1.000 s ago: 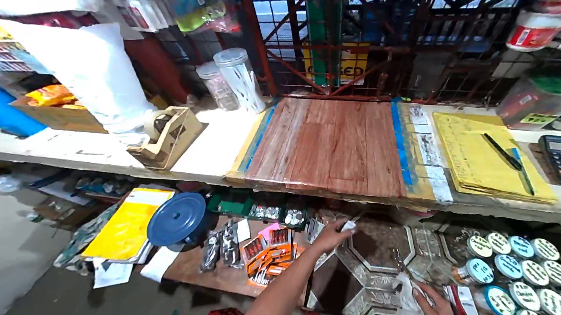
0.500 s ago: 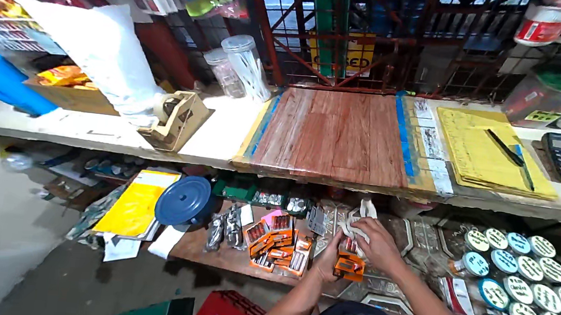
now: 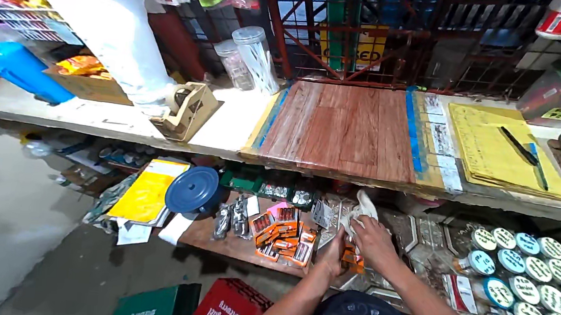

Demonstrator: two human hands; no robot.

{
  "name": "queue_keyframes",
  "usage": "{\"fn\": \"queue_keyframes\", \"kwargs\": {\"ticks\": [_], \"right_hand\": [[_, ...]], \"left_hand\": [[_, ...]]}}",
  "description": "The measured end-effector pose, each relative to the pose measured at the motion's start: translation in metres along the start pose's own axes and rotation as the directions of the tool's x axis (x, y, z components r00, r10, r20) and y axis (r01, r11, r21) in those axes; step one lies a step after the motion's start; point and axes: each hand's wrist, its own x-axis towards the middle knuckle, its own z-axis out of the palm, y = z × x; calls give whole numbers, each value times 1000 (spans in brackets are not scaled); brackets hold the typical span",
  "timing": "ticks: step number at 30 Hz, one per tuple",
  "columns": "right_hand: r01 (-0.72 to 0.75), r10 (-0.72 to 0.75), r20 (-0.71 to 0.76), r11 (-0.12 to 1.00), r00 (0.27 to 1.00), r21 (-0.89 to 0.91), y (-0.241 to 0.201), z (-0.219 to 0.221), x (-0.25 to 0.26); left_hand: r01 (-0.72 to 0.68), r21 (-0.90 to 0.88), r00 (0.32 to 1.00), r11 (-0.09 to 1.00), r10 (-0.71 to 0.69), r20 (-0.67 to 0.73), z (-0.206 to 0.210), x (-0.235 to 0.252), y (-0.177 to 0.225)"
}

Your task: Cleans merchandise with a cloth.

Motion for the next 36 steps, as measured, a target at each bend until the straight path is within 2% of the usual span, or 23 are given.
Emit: {"fn": "queue_keyframes", "kwargs": {"ticks": [2,5,10,11,13,14,15,17,19,21,22,24,26,27,29,31,33,36], "right_hand": [[38,-38,7,998,999,-46,-5,7,-3],[79,-79,42,997,996,0,-16,16,-14],[142,-144,21,985,989,94,2,28,-28],[95,-98,22,990,995,101,13,26,-31],[-92,92,9,989,996,114,34,16,-33],[-162,169,-32,977,985,141,40,10,-34],[-171,193,-114,969,975,178,42,5,-35],[-39,103,-270,972,957,234,30,4,-37],[126,-62,-296,971,953,201,14,11,-36],[246,-204,-331,965,922,91,15,28,-30],[256,-217,-342,964,914,73,23,33,-29],[165,-122,-288,978,950,129,43,28,-31],[-9,59,-212,973,976,231,59,13,-35],[-42,121,-255,955,959,294,62,5,-36],[26,136,-452,942,882,334,56,-3,-31],[90,65,-535,962,842,258,42,-6,-21],[83,-10,-457,987,890,139,31,-3,-14],[154,-142,-355,988,924,6,34,9,-22]], "left_hand": [[-20,-108,1000,994,21,10,-3,1,-1],[-106,-235,992,966,118,38,2,-1,2],[-218,-291,968,932,244,58,-11,7,13],[-218,-302,967,928,248,64,-14,7,15],[-184,-340,960,922,243,139,-20,8,17],[-162,-364,953,917,242,184,-22,7,18],[-145,-382,945,913,241,219,-23,7,18],[-156,-359,952,920,237,192,-15,4,18],[-180,-315,966,932,227,122,-2,2,16],[-182,-318,961,931,237,144,3,0,15],[-183,-327,952,927,250,177,0,0,15],[-171,-330,941,928,253,225,-11,2,15],[-137,-339,928,931,241,284,-21,0,12],[-121,-346,916,930,239,322,-25,1,10],[-108,-346,904,932,237,357,-25,0,6],[-120,-303,908,945,228,351,-20,-3,2],[-120,-252,905,960,210,370,-17,-6,2],[-128,-256,893,958,224,390,-26,-7,2]]}}
